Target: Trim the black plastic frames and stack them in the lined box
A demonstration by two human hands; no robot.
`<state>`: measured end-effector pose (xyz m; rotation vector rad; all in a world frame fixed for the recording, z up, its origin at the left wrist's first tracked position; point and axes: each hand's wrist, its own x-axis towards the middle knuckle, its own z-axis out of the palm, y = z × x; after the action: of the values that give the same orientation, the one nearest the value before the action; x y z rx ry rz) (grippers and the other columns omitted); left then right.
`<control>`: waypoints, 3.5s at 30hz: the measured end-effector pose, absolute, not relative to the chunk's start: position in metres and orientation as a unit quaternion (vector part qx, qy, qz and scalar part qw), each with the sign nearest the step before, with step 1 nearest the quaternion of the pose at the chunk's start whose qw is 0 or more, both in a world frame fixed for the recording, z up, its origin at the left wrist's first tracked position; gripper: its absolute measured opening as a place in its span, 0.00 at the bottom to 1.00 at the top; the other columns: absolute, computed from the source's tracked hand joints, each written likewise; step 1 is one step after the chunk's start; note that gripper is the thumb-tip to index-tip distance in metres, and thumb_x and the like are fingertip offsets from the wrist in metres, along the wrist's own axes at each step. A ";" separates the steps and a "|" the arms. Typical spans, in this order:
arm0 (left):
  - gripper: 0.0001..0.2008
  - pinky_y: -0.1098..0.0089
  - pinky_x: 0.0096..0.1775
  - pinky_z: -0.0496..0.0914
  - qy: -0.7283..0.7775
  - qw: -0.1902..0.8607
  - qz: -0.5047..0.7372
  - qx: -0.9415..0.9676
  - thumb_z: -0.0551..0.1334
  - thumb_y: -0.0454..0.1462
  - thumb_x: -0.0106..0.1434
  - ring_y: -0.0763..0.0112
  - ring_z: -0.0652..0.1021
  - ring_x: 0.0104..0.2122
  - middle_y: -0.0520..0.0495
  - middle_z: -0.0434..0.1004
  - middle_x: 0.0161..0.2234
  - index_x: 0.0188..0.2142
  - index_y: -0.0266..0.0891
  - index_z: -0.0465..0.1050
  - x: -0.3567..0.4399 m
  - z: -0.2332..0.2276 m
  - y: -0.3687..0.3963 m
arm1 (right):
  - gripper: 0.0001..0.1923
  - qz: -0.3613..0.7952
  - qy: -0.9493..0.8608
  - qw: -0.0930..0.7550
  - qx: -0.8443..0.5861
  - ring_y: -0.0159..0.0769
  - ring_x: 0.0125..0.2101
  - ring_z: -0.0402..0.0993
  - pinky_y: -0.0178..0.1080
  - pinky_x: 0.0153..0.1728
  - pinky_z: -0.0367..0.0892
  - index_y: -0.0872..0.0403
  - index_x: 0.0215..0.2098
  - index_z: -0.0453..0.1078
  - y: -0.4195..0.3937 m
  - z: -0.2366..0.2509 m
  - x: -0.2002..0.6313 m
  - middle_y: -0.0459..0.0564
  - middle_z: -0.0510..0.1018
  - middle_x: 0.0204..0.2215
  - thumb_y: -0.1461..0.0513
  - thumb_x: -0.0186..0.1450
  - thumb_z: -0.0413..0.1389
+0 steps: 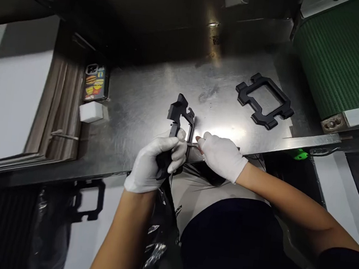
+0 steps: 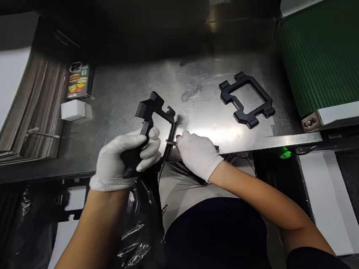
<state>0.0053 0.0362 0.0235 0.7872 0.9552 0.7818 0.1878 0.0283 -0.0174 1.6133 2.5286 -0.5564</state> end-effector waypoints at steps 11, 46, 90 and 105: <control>0.10 0.74 0.19 0.58 0.411 0.763 0.374 0.330 0.67 0.40 0.61 0.79 0.62 0.12 0.58 0.63 0.19 0.38 0.37 0.71 0.002 0.023 0.039 | 0.23 -0.123 0.770 0.017 0.626 0.44 0.41 0.79 0.41 0.35 0.70 0.58 0.58 0.71 0.048 -0.018 0.206 0.62 0.77 0.51 0.61 0.84 0.35; 0.15 0.56 0.54 0.71 0.538 0.672 0.423 0.282 0.69 0.49 0.66 0.51 0.80 0.47 0.40 0.82 0.43 0.42 0.39 0.80 -0.033 -0.076 -0.183 | 0.17 -0.225 0.884 -0.126 0.390 0.52 0.60 0.74 0.52 0.60 0.70 0.58 0.61 0.72 0.163 -0.012 -0.046 0.63 0.78 0.63 0.66 0.76 0.51; 0.26 0.55 0.53 0.76 0.616 0.656 0.196 0.391 0.56 0.28 0.47 0.55 0.83 0.42 0.44 0.86 0.42 0.46 0.39 0.77 -0.020 -0.070 -0.165 | 0.26 -0.339 0.807 -0.211 0.436 0.51 0.59 0.77 0.53 0.58 0.79 0.54 0.63 0.74 -0.089 -0.070 0.195 0.61 0.78 0.62 0.66 0.67 0.64; 0.26 0.55 0.52 0.76 0.616 0.657 0.180 0.395 0.56 0.30 0.47 0.55 0.83 0.43 0.44 0.86 0.42 0.47 0.39 0.76 -0.019 -0.068 -0.161 | 0.26 -0.340 0.795 -0.209 0.458 0.51 0.58 0.77 0.54 0.58 0.79 0.51 0.64 0.75 -0.090 -0.075 0.195 0.59 0.77 0.62 0.65 0.67 0.64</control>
<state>-0.0185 -0.1608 -0.0685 0.8951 1.3958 0.4072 0.1945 -0.0900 -0.0754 1.6677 2.8948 -1.2375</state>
